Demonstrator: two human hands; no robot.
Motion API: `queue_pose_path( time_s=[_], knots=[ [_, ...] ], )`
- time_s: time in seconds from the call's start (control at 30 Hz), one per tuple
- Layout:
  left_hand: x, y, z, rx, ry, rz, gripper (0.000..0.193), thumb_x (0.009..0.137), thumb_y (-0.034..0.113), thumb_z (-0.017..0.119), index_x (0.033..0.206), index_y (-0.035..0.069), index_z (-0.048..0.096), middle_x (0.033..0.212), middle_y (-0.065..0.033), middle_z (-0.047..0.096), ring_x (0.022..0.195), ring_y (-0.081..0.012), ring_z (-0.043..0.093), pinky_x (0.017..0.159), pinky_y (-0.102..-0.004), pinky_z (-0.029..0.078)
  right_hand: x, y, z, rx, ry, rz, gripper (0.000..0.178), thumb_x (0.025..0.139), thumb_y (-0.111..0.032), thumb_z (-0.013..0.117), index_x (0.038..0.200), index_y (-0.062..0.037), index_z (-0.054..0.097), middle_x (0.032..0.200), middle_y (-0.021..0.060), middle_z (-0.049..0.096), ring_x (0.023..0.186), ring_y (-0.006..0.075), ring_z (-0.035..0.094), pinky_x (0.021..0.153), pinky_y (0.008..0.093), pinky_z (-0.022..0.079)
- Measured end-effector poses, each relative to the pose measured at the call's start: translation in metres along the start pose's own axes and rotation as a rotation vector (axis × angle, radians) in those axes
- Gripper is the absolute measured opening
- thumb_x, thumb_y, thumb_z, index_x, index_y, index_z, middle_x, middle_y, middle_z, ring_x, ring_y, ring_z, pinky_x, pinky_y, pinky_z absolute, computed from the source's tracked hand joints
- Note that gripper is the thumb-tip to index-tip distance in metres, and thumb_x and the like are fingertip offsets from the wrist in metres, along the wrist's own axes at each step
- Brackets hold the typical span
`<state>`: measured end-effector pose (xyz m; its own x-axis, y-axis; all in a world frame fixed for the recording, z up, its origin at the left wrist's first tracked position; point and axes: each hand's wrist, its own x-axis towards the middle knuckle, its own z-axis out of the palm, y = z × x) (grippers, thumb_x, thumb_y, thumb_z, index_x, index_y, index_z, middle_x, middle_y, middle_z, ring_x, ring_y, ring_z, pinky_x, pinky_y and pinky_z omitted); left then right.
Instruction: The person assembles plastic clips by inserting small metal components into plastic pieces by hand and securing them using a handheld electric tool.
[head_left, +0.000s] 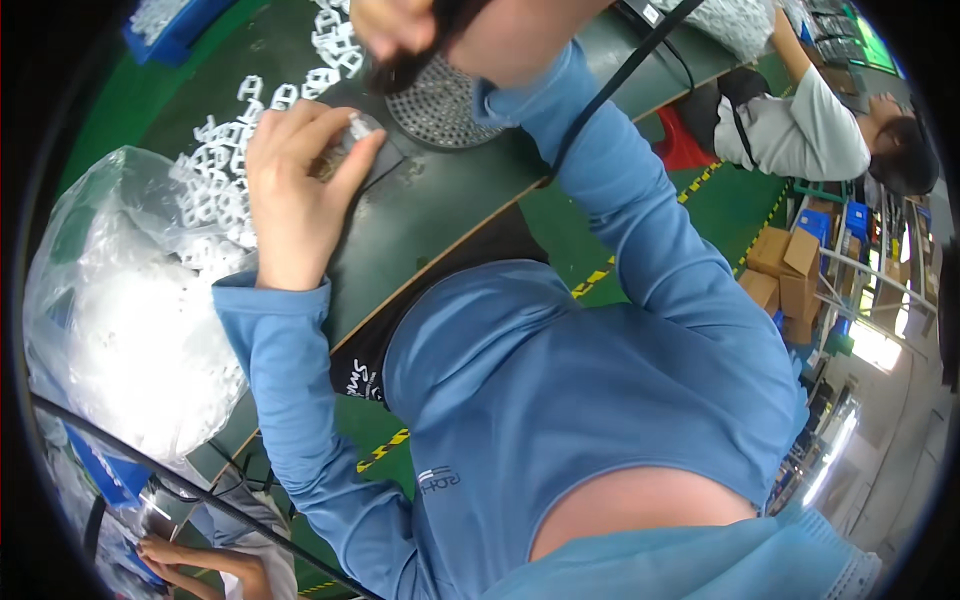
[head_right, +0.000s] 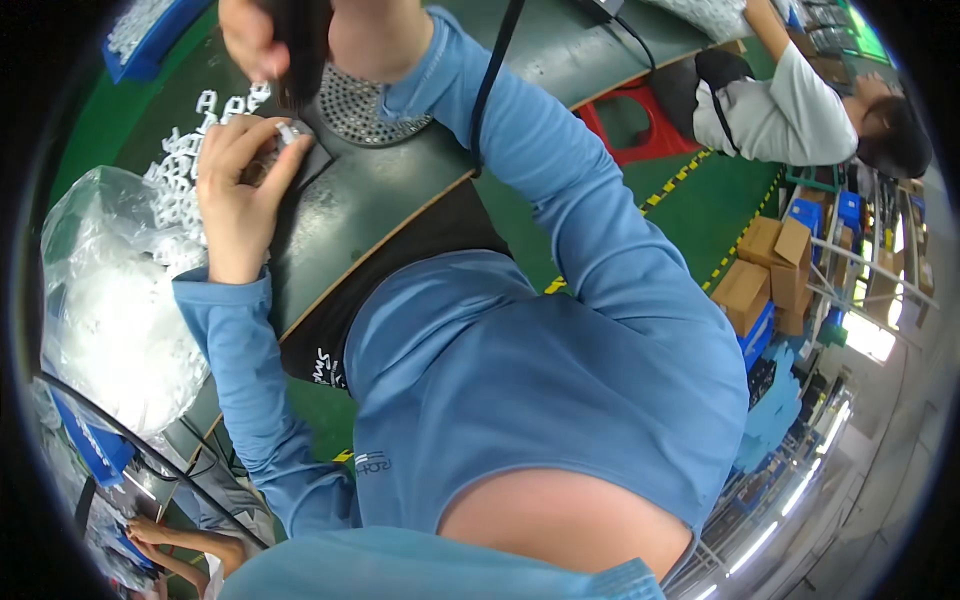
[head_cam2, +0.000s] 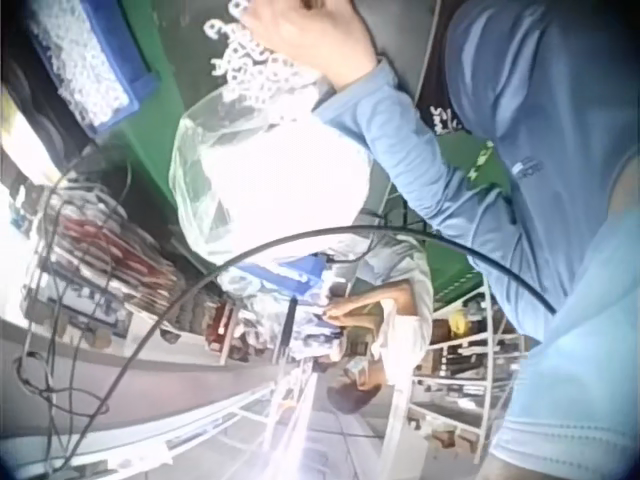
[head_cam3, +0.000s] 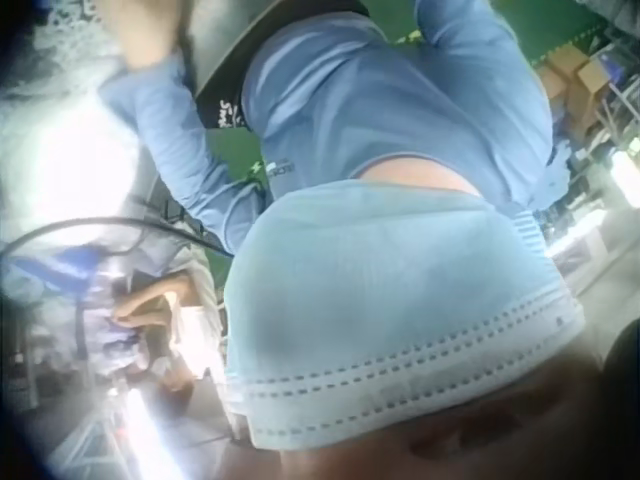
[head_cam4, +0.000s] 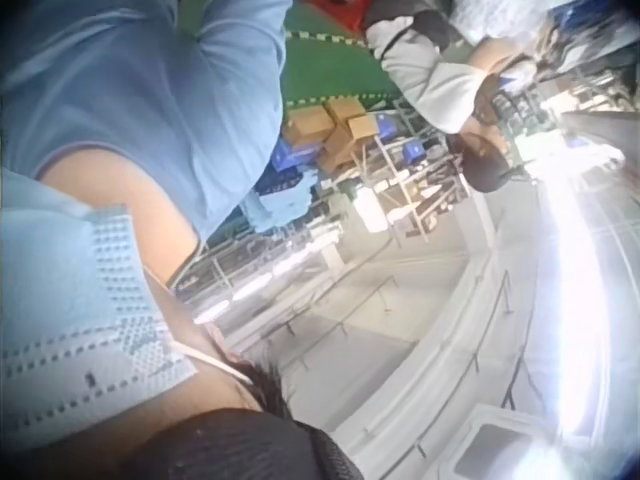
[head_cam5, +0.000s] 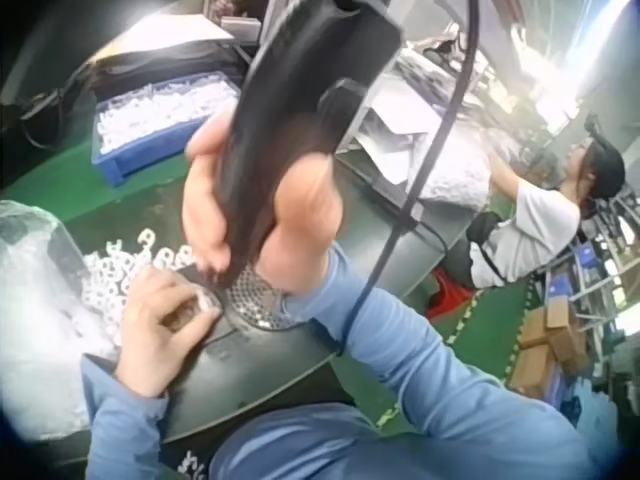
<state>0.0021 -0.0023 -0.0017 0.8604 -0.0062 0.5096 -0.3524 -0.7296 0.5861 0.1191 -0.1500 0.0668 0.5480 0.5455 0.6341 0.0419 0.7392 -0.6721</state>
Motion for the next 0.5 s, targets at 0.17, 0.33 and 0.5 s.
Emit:
queue_pose_path(
  time_s=[0.17,0.33,0.5],
  knots=[
    [0.002,0.001,-0.001,0.008,-0.033,-0.005,0.024,0.077,0.012,0.085,0.094,0.0,0.074,0.085,-0.0064,0.065,0.077,-0.0251,0.054,0.071,-0.0363,0.045,0.007,-0.002,-0.024,-0.15,0.065,-0.033,0.064,0.097,-0.054,0.067,0.116,0.0056,0.056,0.069,0.0104,0.062,0.05,0.0131,0.055,0.048,0.0254,0.045],
    [0.001,0.002,-0.001,0.001,-0.03,-0.019,0.025,0.077,0.013,0.085,0.095,0.0,0.074,0.083,-0.0062,0.065,0.077,-0.0242,0.055,0.071,-0.0355,0.046,0.005,0.002,-0.019,-0.196,0.042,0.072,0.048,0.096,-0.039,0.069,0.109,0.0061,0.058,0.067,0.0094,0.062,0.048,0.011,0.053,0.046,0.0239,0.042],
    [0.001,0.003,0.0,0.019,-0.041,-0.02,0.025,0.078,0.014,0.085,0.096,0.0,0.074,0.083,-0.0062,0.065,0.077,-0.024,0.055,0.071,-0.0354,0.046,0.002,0.004,-0.016,-0.177,0.051,0.049,0.052,0.093,-0.041,0.072,0.108,0.0062,0.057,0.066,0.0087,0.061,0.047,0.0106,0.052,0.046,0.0236,0.041]
  ],
)
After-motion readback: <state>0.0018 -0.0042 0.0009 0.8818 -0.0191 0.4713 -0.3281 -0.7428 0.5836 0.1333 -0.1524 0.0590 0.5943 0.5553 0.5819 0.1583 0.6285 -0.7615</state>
